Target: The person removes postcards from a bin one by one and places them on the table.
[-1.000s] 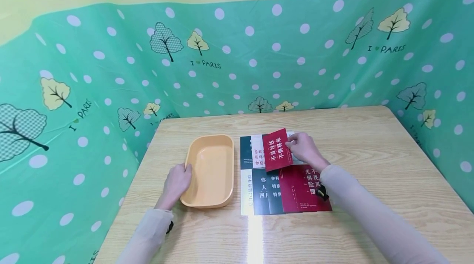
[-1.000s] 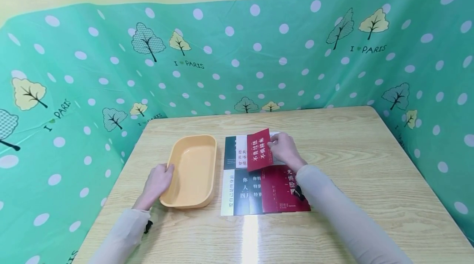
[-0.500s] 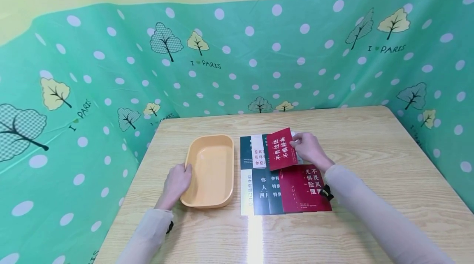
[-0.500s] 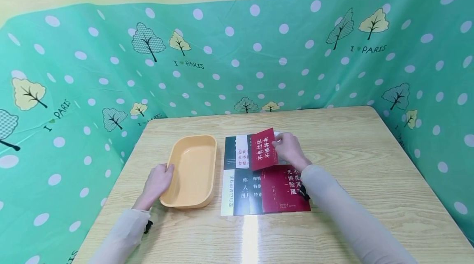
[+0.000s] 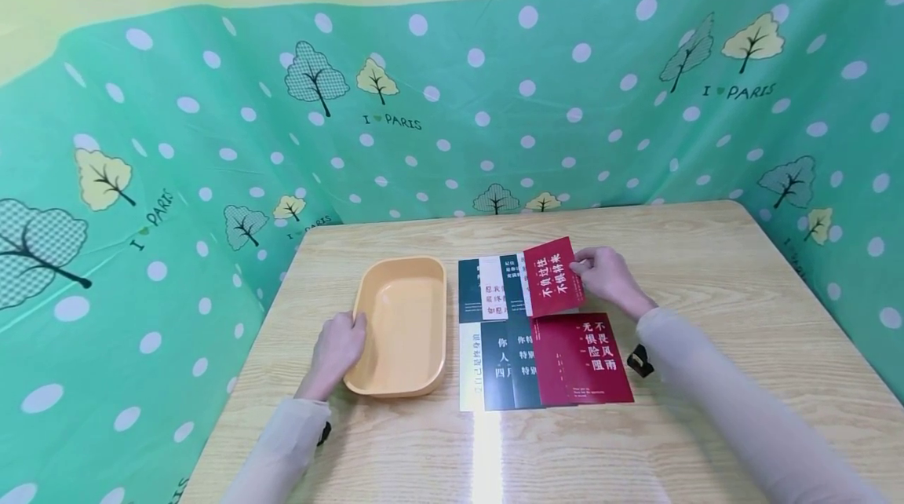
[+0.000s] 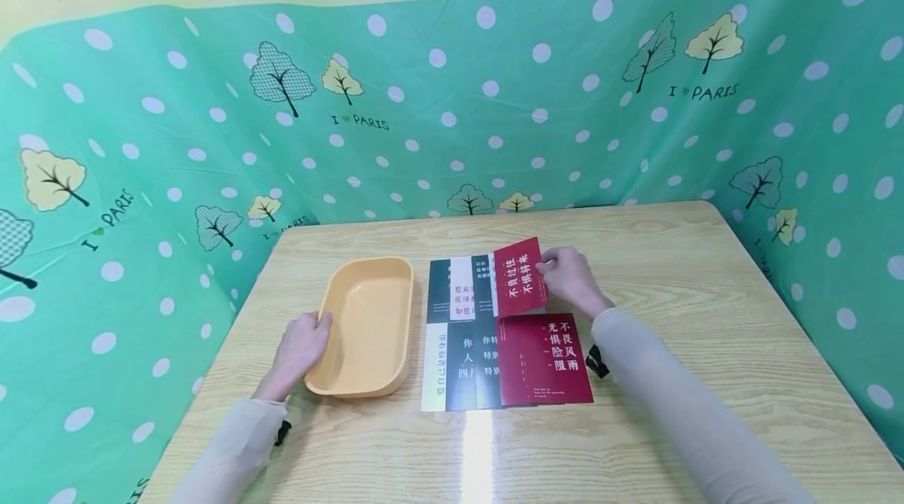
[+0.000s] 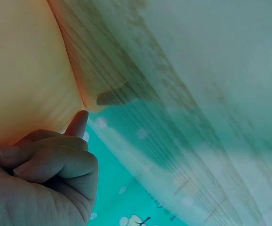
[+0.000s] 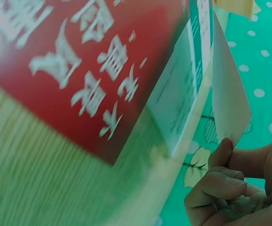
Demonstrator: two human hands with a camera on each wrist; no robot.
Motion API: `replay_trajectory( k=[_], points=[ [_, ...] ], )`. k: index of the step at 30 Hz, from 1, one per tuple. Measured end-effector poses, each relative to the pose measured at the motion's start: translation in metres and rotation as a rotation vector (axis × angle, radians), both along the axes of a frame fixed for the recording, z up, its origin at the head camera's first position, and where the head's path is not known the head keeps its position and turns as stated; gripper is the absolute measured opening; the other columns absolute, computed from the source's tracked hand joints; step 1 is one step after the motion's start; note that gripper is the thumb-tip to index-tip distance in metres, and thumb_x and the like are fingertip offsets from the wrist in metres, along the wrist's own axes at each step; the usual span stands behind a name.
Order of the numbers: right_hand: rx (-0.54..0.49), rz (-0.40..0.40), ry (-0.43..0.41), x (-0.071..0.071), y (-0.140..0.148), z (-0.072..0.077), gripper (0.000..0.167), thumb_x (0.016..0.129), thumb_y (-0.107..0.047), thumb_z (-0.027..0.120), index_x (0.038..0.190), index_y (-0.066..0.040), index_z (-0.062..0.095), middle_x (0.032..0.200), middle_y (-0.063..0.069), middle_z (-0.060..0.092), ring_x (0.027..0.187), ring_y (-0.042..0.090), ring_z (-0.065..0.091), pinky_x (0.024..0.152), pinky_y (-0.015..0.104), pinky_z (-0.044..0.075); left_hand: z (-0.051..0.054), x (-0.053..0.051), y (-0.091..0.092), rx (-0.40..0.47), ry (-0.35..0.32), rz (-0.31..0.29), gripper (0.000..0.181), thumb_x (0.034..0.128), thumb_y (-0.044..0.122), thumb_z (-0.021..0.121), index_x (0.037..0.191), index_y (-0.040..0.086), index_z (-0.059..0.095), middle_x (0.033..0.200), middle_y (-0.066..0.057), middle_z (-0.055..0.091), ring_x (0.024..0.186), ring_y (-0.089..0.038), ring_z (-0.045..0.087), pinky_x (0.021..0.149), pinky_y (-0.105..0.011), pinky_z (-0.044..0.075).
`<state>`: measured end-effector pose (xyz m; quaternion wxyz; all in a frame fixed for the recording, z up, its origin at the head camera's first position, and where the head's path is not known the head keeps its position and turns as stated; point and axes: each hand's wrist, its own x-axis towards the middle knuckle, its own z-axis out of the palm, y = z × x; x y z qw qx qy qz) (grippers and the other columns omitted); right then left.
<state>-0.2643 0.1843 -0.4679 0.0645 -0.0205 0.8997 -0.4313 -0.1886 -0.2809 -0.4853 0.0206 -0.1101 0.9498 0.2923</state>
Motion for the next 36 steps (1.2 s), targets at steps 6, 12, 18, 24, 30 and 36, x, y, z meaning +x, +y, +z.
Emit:
replay_trajectory(
  k=[6,12,18,24,30,36],
  points=[
    [0.024,0.005,-0.006,-0.01,0.02,-0.008,0.04,0.109,-0.013,0.056,0.139,0.014,0.056,0.12,0.029,0.065,0.1,0.035,0.065,0.077,0.038,0.057,0.002,0.0,0.001,-0.011,0.0,0.003,0.042,0.1103,0.028,0.038,0.093,0.0,0.064,0.071,-0.012,0.058,0.059,-0.022,0.062,0.048,-0.035,0.051],
    [0.036,0.011,-0.019,-0.011,0.034,-0.014,0.041,0.11,-0.014,0.055,0.14,0.014,0.055,0.124,0.031,0.063,0.108,0.039,0.062,0.085,0.045,0.055,0.001,0.0,0.002,-0.013,-0.004,0.006,0.041,0.11,0.028,0.038,0.091,0.002,0.064,0.069,-0.011,0.057,0.058,-0.021,0.061,0.047,-0.034,0.05],
    [0.013,0.008,-0.043,-0.011,0.042,-0.017,0.042,0.111,-0.015,0.054,0.142,0.013,0.054,0.125,0.03,0.062,0.112,0.041,0.062,0.092,0.049,0.054,0.001,0.0,0.001,-0.015,0.005,0.004,0.041,0.11,0.028,0.039,0.091,0.001,0.063,0.071,-0.012,0.058,0.06,-0.023,0.062,0.049,-0.034,0.05],
    [0.014,0.012,-0.051,-0.013,0.044,-0.022,0.041,0.111,-0.015,0.053,0.141,0.012,0.055,0.123,0.028,0.064,0.108,0.037,0.063,0.088,0.045,0.053,0.0,-0.001,0.001,-0.016,-0.006,0.01,0.042,0.1101,0.029,0.038,0.088,0.002,0.061,0.071,-0.011,0.057,0.059,-0.022,0.061,0.048,-0.034,0.05],
    [0.017,0.02,-0.033,-0.017,0.044,-0.029,0.04,0.11,-0.014,0.055,0.139,0.013,0.057,0.119,0.027,0.065,0.101,0.034,0.064,0.084,0.041,0.054,-0.001,-0.001,0.0,-0.018,-0.004,0.01,0.041,0.1097,0.028,0.038,0.087,0.003,0.061,0.069,-0.011,0.056,0.058,-0.022,0.06,0.048,-0.034,0.05],
    [0.032,0.032,-0.011,-0.018,0.045,-0.037,0.038,0.109,-0.013,0.056,0.135,0.015,0.058,0.109,0.023,0.069,0.092,0.029,0.067,0.081,0.042,0.057,-0.001,0.0,0.0,-0.011,-0.01,0.015,0.041,0.1099,0.028,0.038,0.091,0.001,0.063,0.071,-0.011,0.058,0.059,-0.022,0.062,0.049,-0.034,0.051]
  ],
)
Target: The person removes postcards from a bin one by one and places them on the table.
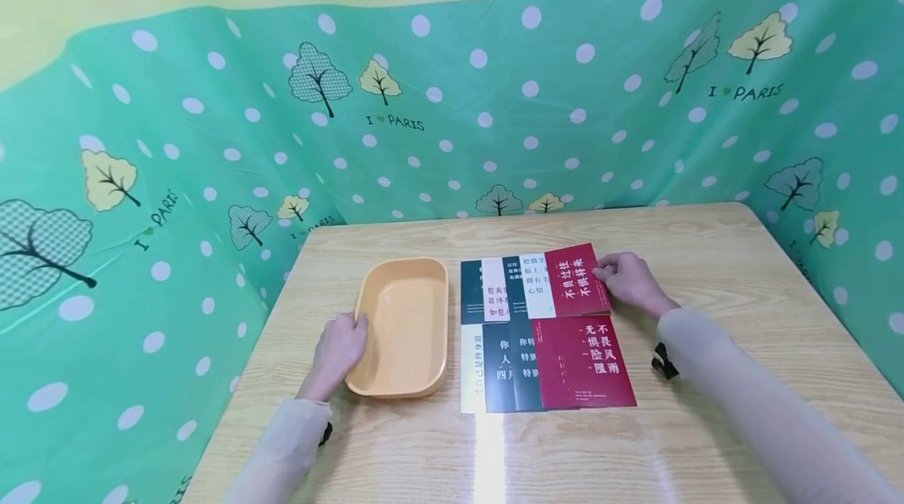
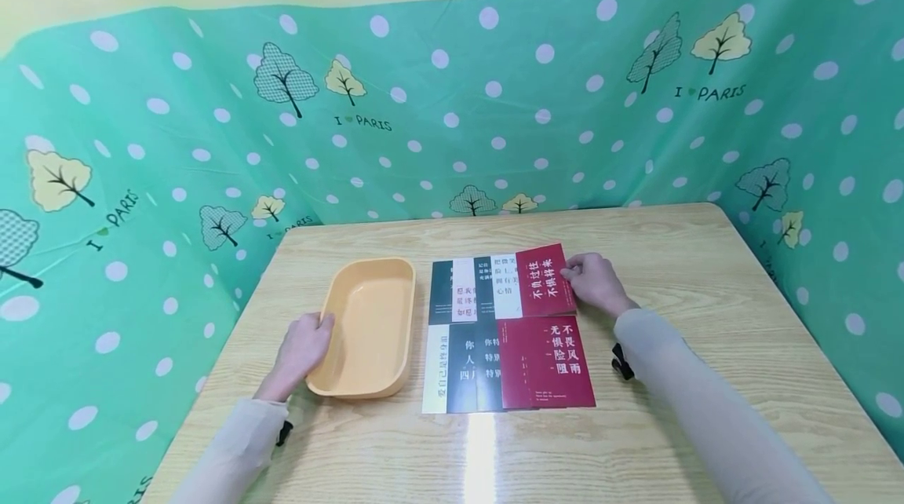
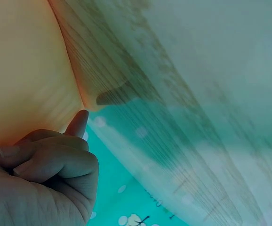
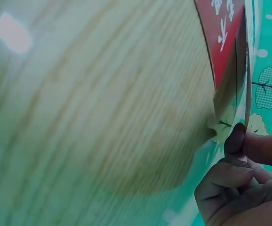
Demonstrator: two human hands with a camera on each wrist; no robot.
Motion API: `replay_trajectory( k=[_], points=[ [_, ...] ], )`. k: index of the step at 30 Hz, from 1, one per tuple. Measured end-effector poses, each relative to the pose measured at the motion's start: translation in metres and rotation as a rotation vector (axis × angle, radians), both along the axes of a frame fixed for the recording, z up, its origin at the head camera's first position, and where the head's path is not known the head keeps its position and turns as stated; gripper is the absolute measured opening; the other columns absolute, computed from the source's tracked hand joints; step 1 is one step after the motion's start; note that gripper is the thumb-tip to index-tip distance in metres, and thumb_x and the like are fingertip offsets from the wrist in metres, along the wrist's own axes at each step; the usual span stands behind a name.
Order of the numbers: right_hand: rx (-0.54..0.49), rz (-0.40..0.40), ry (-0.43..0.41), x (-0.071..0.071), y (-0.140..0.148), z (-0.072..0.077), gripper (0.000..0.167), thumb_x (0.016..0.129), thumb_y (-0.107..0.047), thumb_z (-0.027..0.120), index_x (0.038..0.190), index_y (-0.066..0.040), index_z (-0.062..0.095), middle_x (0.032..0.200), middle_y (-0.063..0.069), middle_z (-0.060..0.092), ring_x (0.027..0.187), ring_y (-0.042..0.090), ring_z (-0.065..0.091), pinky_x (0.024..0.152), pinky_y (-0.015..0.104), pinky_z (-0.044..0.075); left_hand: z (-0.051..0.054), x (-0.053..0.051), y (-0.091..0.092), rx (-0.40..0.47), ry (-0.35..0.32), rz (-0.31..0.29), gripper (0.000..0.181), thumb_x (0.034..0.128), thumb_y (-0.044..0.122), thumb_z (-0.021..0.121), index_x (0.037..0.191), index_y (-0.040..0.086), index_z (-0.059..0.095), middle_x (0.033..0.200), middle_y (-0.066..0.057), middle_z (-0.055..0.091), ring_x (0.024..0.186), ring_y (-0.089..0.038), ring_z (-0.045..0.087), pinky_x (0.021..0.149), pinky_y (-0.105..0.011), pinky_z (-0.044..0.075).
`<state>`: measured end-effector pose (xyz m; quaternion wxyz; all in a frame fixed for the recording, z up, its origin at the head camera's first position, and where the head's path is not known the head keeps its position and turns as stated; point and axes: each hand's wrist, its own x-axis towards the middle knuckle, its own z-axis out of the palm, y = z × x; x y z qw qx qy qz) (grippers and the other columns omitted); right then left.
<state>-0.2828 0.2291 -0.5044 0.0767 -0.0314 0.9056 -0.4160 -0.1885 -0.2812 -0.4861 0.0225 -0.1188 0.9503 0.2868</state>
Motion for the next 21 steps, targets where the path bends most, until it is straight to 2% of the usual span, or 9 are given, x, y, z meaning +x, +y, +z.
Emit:
replay_trajectory(
  k=[6,21],
  points=[
    [0.026,-0.009,0.022,0.0,0.0004,-0.0029,0.035,0.108,-0.014,0.059,0.13,0.013,0.062,0.104,0.02,0.071,0.09,0.028,0.069,0.083,0.045,0.058,0.0013,0.0007,0.0011,-0.023,0.001,0.003,0.041,0.1097,0.028,0.039,0.084,0.004,0.06,0.07,-0.011,0.056,0.059,-0.022,0.06,0.049,-0.034,0.049],
    [0.079,-0.03,0.009,0.0005,-0.0032,-0.0009,0.034,0.105,-0.019,0.064,0.123,0.01,0.065,0.1,0.019,0.069,0.09,0.03,0.066,0.081,0.044,0.054,0.0017,0.0012,0.0008,-0.029,-0.003,0.01,0.041,0.1097,0.029,0.04,0.085,0.004,0.06,0.071,-0.011,0.056,0.059,-0.022,0.059,0.05,-0.034,0.048]
  ],
)
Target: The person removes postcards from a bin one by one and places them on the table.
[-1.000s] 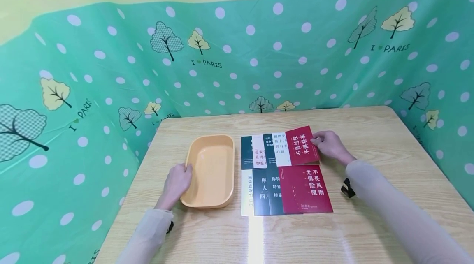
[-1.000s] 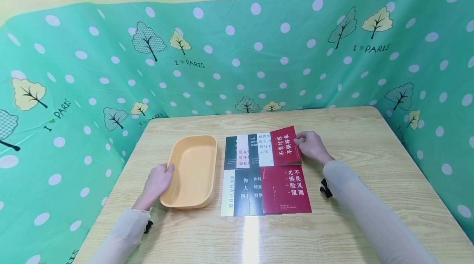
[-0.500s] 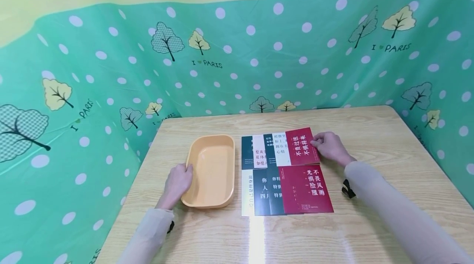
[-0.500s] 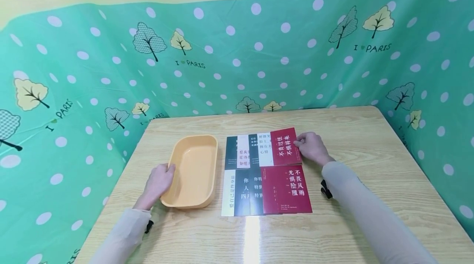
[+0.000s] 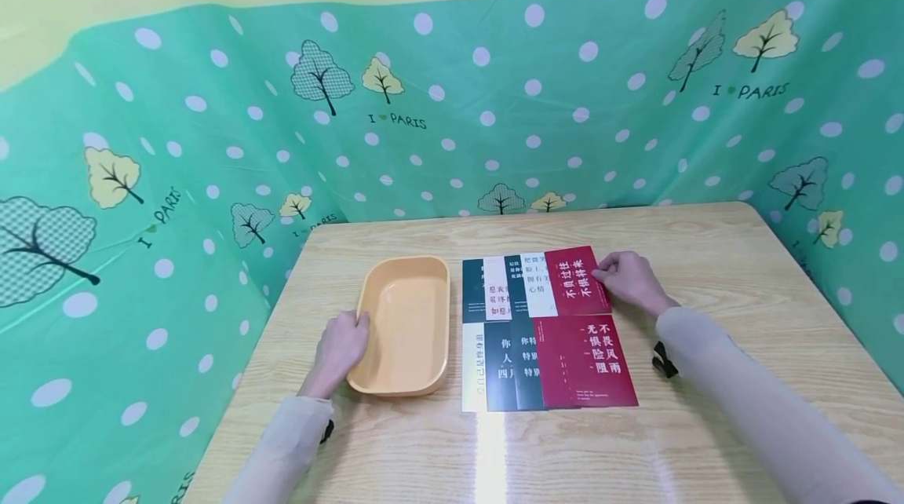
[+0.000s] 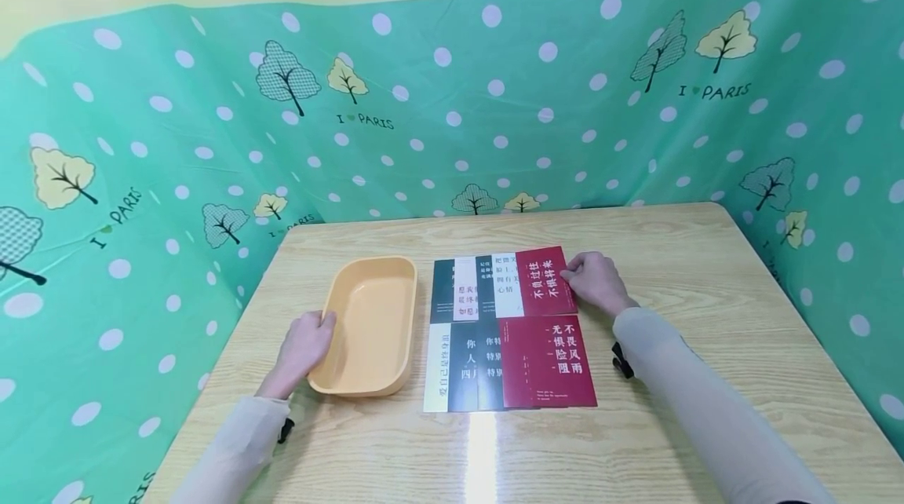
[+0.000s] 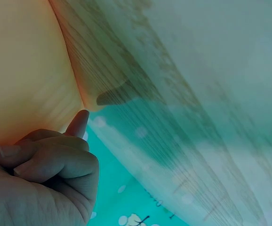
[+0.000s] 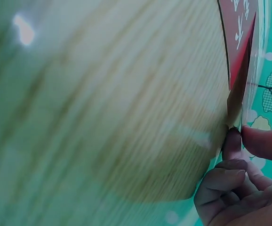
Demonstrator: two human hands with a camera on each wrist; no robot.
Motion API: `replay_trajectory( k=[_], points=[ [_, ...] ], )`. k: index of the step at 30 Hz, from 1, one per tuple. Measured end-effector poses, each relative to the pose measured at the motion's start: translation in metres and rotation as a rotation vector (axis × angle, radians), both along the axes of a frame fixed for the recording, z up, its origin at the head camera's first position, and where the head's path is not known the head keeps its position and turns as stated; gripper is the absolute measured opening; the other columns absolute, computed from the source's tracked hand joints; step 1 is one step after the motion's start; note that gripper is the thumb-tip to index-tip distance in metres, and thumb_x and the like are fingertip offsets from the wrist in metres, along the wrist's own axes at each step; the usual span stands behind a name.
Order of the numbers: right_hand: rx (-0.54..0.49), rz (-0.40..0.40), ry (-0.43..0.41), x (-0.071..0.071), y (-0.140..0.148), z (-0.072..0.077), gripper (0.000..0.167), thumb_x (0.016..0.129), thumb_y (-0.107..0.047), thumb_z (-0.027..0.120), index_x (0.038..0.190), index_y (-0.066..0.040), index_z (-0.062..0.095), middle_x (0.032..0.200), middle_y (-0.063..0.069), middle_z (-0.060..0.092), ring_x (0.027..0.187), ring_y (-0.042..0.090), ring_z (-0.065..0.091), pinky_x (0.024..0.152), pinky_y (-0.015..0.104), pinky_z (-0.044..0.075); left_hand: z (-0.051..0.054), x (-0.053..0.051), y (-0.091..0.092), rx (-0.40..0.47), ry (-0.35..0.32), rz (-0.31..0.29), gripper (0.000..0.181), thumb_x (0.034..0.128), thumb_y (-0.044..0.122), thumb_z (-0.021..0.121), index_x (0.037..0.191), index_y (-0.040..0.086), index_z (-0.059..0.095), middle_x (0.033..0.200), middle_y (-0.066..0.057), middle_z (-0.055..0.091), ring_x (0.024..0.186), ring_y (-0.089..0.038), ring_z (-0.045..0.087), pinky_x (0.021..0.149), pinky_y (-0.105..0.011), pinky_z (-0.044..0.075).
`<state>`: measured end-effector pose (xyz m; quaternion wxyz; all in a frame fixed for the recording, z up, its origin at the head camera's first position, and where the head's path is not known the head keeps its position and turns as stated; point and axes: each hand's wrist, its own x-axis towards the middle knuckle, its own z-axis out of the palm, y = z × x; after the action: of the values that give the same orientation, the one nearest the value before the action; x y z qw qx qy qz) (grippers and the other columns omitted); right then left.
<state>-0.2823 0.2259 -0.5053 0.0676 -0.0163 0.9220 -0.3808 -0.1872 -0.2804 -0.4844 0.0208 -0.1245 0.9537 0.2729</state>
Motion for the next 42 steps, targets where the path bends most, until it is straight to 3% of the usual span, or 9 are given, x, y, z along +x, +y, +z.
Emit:
replay_trajectory(
  k=[18,27,33,38,42],
  points=[
    [-0.014,-0.013,0.0,-0.0025,-0.0007,0.0001,0.029,0.103,-0.017,0.066,0.116,0.009,0.066,0.099,0.019,0.07,0.089,0.031,0.067,0.082,0.044,0.055,0.0008,-0.0012,-0.0016,0.01,-0.006,-0.003,0.042,0.109,0.032,0.04,0.085,0.005,0.062,0.071,-0.011,0.059,0.06,-0.022,0.061,0.051,-0.035,0.049],
    [-0.019,-0.004,0.002,-0.0016,-0.0007,-0.0023,0.028,0.104,-0.017,0.065,0.116,0.008,0.065,0.099,0.018,0.069,0.089,0.03,0.066,0.082,0.044,0.055,0.0008,-0.0016,-0.0063,0.122,-0.019,-0.017,0.052,0.1092,0.039,0.045,0.114,-0.007,0.071,0.084,-0.014,0.07,0.07,-0.023,0.069,0.061,-0.037,0.057],
    [-0.021,-0.002,0.003,-0.002,-0.0001,-0.0011,0.029,0.104,-0.017,0.065,0.118,0.008,0.065,0.1,0.018,0.069,0.09,0.03,0.066,0.084,0.045,0.055,0.0041,-0.0031,-0.0078,0.102,-0.021,-0.031,0.061,0.1094,0.044,0.043,0.124,-0.009,0.069,0.098,-0.017,0.073,0.081,-0.025,0.069,0.074,-0.041,0.057],
    [-0.016,-0.009,0.002,-0.0014,0.0003,0.0002,0.028,0.104,-0.017,0.065,0.117,0.008,0.065,0.099,0.018,0.069,0.09,0.03,0.066,0.083,0.044,0.054,0.0048,-0.003,-0.0077,0.113,-0.034,-0.035,0.062,0.1099,0.044,0.043,0.128,-0.009,0.067,0.101,-0.017,0.073,0.084,-0.024,0.07,0.075,-0.042,0.058],
    [-0.008,-0.011,0.012,-0.0012,0.0008,-0.0003,0.026,0.103,-0.017,0.066,0.114,0.007,0.066,0.098,0.017,0.069,0.088,0.029,0.065,0.08,0.042,0.054,0.0049,-0.0029,-0.0071,0.091,-0.035,-0.036,0.065,0.1104,0.048,0.04,0.133,-0.008,0.065,0.112,-0.023,0.073,0.094,-0.031,0.071,0.085,-0.049,0.057]
  ],
)
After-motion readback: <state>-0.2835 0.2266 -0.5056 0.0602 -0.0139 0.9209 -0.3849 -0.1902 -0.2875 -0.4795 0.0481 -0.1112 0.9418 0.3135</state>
